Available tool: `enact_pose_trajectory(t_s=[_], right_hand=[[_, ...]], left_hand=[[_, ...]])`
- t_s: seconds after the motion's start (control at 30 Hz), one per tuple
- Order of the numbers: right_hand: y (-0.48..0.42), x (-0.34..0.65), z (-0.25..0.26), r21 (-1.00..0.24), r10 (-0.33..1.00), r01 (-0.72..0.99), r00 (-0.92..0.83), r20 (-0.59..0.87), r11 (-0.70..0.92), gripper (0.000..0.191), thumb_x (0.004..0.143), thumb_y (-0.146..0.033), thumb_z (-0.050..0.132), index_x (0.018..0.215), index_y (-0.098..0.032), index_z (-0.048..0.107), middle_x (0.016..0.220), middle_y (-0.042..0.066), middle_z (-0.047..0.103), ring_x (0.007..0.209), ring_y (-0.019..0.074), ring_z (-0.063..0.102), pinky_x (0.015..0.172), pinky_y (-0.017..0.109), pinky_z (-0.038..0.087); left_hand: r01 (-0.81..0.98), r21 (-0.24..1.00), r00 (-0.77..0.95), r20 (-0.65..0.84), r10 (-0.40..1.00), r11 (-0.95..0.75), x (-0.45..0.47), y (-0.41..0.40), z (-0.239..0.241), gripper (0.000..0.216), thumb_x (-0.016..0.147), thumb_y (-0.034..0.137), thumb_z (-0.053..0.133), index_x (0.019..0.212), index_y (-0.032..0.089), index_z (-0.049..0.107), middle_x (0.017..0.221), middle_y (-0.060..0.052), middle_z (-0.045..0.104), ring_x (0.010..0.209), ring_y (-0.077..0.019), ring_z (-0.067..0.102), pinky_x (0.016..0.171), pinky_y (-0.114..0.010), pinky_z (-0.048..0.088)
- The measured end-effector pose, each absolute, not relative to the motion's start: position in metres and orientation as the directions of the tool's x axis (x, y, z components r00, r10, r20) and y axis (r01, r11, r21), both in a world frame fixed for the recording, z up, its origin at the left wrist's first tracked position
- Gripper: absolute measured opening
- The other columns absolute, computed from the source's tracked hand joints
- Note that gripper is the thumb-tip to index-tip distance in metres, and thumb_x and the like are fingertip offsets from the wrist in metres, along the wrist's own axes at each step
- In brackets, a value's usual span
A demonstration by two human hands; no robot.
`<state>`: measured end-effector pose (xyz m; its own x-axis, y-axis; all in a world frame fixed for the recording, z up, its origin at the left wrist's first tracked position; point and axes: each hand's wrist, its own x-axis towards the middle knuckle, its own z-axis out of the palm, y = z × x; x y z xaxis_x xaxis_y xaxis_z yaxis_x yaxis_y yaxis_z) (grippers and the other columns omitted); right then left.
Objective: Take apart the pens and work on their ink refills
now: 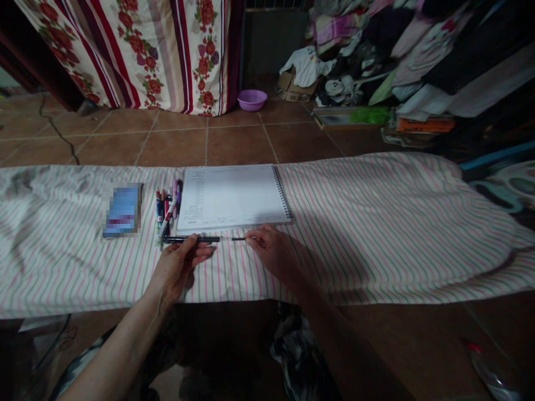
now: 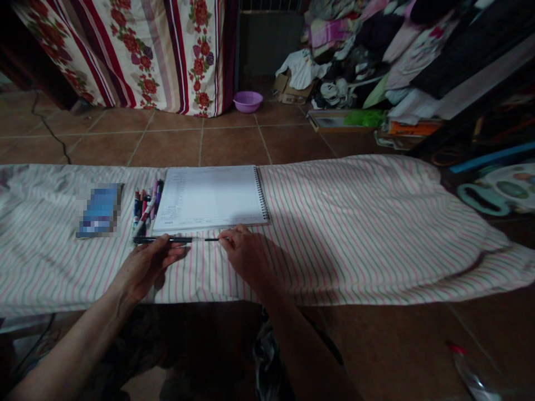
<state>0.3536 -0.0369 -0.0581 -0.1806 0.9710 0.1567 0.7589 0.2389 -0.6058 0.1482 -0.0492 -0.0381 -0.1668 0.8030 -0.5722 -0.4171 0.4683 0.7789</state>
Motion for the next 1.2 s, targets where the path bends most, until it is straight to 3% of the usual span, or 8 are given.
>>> enact_pose_trajectory(t_s=[0.37,1.2], right_hand=[[-0.039,0.351,-0.055,-0.539,0.968,0.805,-0.207,0.139,0.249,0.016,0.082,-0.026,0.051,0.085,-0.022,0.066,0.076,0.000,0.059,0.063,0.0115,0.054,0.056,0.023,0.033],[-0.040,0.346,-0.049,-0.537,0.968,0.806,-0.213,0.133,0.251,0.016,0.083,-0.027,0.052,0.086,-0.023,0.067,0.080,0.001,0.061,0.068,0.0120,0.057,0.059,0.022,0.036]], left_hand=[[-0.419,0.776,-0.135,-0.567,0.813,0.472,0.152,-0.050,-0.040,0.010,0.080,0.012,0.054,0.076,0.005,0.060,0.070,-0.013,0.069,0.061,-0.0179,0.067,0.057,-0.024,0.057],[-0.449,0.734,-0.086,-0.603,0.793,0.509,0.169,-0.049,-0.035,0.008,0.080,0.006,0.053,0.077,0.005,0.061,0.067,-0.012,0.068,0.061,-0.0158,0.067,0.055,-0.019,0.056]])
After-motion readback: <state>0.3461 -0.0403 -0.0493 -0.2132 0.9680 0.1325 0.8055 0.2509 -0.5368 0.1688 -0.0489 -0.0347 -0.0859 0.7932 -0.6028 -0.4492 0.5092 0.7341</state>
